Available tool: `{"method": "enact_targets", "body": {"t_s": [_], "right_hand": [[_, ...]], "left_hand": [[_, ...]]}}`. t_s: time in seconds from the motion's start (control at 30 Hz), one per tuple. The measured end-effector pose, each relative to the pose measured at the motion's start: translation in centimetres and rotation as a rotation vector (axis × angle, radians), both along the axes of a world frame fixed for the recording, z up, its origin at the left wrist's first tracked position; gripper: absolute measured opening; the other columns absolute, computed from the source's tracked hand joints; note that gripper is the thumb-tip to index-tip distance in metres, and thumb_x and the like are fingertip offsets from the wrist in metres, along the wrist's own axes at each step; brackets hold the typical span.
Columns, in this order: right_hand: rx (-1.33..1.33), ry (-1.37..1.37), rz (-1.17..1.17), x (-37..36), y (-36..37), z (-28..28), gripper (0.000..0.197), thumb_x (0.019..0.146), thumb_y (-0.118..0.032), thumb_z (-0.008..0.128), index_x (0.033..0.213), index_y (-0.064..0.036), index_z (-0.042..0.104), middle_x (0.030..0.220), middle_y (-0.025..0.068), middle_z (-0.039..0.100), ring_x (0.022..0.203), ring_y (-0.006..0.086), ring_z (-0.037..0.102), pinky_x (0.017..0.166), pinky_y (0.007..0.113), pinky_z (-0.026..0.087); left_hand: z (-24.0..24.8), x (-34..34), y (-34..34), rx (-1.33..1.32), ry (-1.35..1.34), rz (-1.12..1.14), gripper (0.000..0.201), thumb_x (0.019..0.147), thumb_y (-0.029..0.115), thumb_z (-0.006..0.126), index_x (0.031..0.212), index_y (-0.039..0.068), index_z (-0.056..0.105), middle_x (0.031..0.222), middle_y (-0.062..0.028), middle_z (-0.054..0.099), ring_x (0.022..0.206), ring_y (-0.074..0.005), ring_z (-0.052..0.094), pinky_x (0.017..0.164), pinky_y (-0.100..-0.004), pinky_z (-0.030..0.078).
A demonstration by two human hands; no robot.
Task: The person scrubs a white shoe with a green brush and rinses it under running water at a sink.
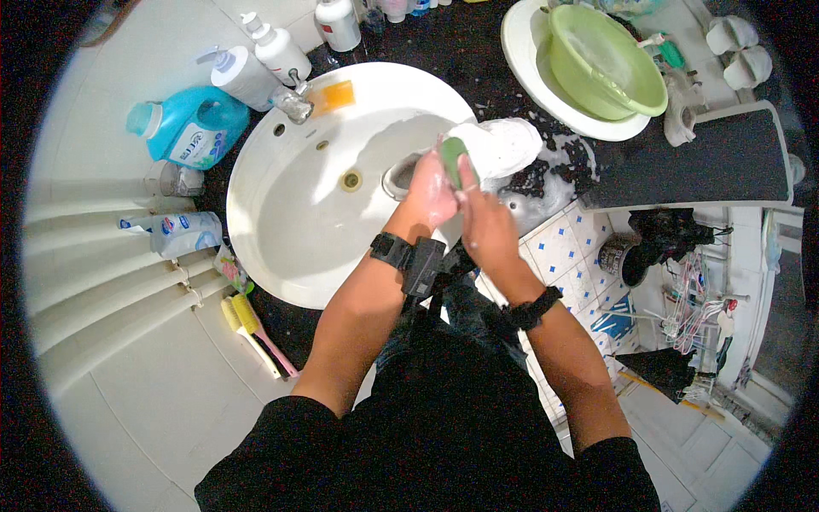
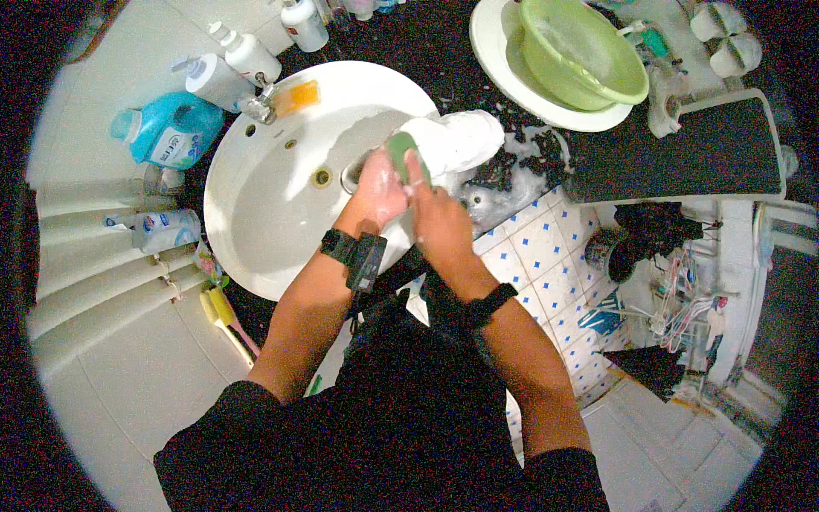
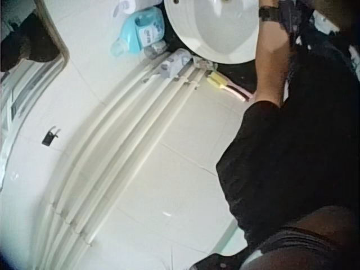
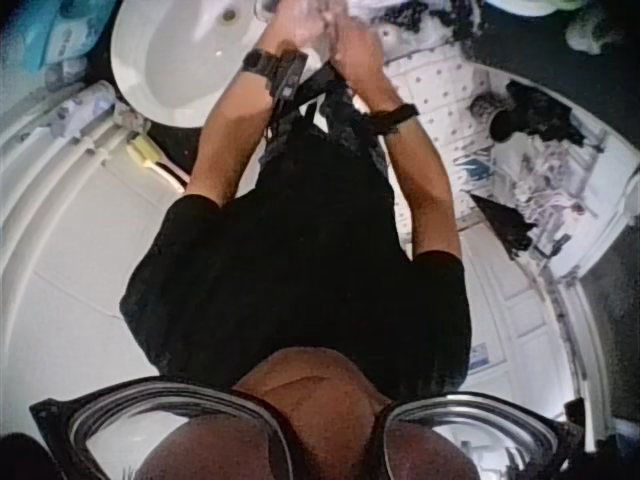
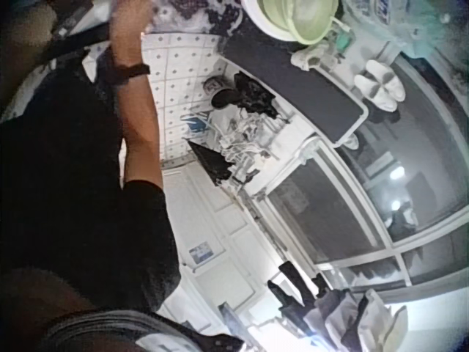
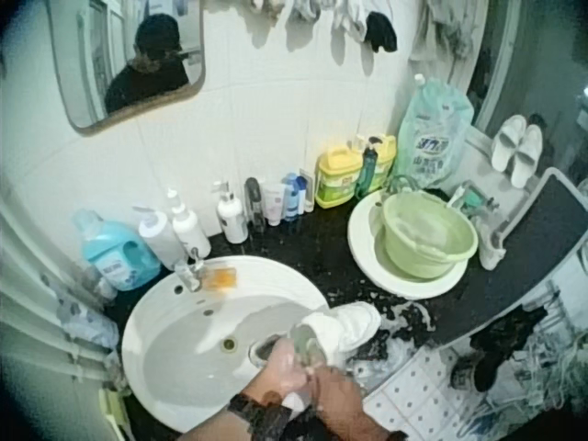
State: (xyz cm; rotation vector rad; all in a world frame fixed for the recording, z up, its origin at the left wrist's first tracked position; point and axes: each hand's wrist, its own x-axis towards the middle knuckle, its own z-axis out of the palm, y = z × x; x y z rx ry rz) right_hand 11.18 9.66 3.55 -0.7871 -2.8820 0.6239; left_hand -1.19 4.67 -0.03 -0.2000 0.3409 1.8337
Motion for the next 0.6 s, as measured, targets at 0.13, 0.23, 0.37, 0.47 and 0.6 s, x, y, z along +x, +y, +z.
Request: {"method": "enact_targets", "body": {"t_s": [0.13, 0.23, 0.37, 0.47, 0.6], "right_hand": [[-0.099, 0.197, -0.177, -0.2, 3.9, 0.5, 0.051, 0.094, -0.014, 0.044, 0.143, -0.0151, 0.029, 0.067, 0.0192, 0.059, 0.061, 0.0325, 0.062, 0.057, 0.046, 0.050], [0.015, 0.004, 0.053, 0.3, -0.9, 0.3, 0.052, 0.094, -0.013, 0.044, 0.143, -0.0130, 0.029, 0.067, 0.0220, 0.059, 0.061, 0.0360, 0.061, 0.058, 0.045, 0.050], [-0.197, 0.113, -0.166, -0.3, 3.0, 0.5, 0.054, 0.092, -0.013, 0.046, 0.143, -0.0109, 0.028, 0.075, 0.0255, 0.059, 0.063, 0.0400, 0.059, 0.061, 0.046, 0.048], [-0.063, 0.146, 0.056, 0.3, -0.2, -0.6, 0.052, 0.091, -0.009, 0.044, 0.141, -0.0079, 0.032, 0.067, 0.0213, 0.058, 0.055, 0.0334, 0.056, 0.054, 0.042, 0.047], [-0.215, 0.140, -0.194, -0.2, 3.6, -0.2, 0.050, 0.095, -0.018, 0.041, 0.143, -0.0156, 0.029, 0.069, 0.0232, 0.059, 0.060, 0.0373, 0.060, 0.057, 0.047, 0.048]], "left_hand": [[2.7, 1.4, 0.4, -0.195, -0.011, 0.106, 0.041, 0.100, 0.037, 0.028, 0.118, 0.007, 0.051, 0.104, -0.0066, 0.062, 0.098, -0.0203, 0.059, 0.090, -0.0360, 0.047], [-2.4, -0.3, -1.0, 0.539, -0.144, -0.074, 0.042, 0.101, 0.036, 0.027, 0.121, 0.007, 0.049, 0.108, -0.0073, 0.061, 0.100, -0.0203, 0.059, 0.090, -0.0356, 0.047], [2.4, 1.6, -0.1, -0.109, -0.025, 0.156, 0.040, 0.101, 0.035, 0.026, 0.118, 0.008, 0.051, 0.110, -0.0066, 0.059, 0.099, -0.0176, 0.057, 0.087, -0.0335, 0.047], [0.4, 0.5, -1.5, 0.110, -0.014, 0.098, 0.039, 0.100, 0.032, 0.029, 0.122, 0.007, 0.050, 0.113, -0.0066, 0.060, 0.101, -0.0204, 0.058, 0.093, -0.0378, 0.044], [1.6, 1.4, -1.9, -0.036, -0.035, 0.236, 0.039, 0.099, 0.030, 0.032, 0.125, 0.005, 0.048, 0.122, -0.0108, 0.057, 0.111, -0.0230, 0.056, 0.099, -0.0392, 0.042]]}}
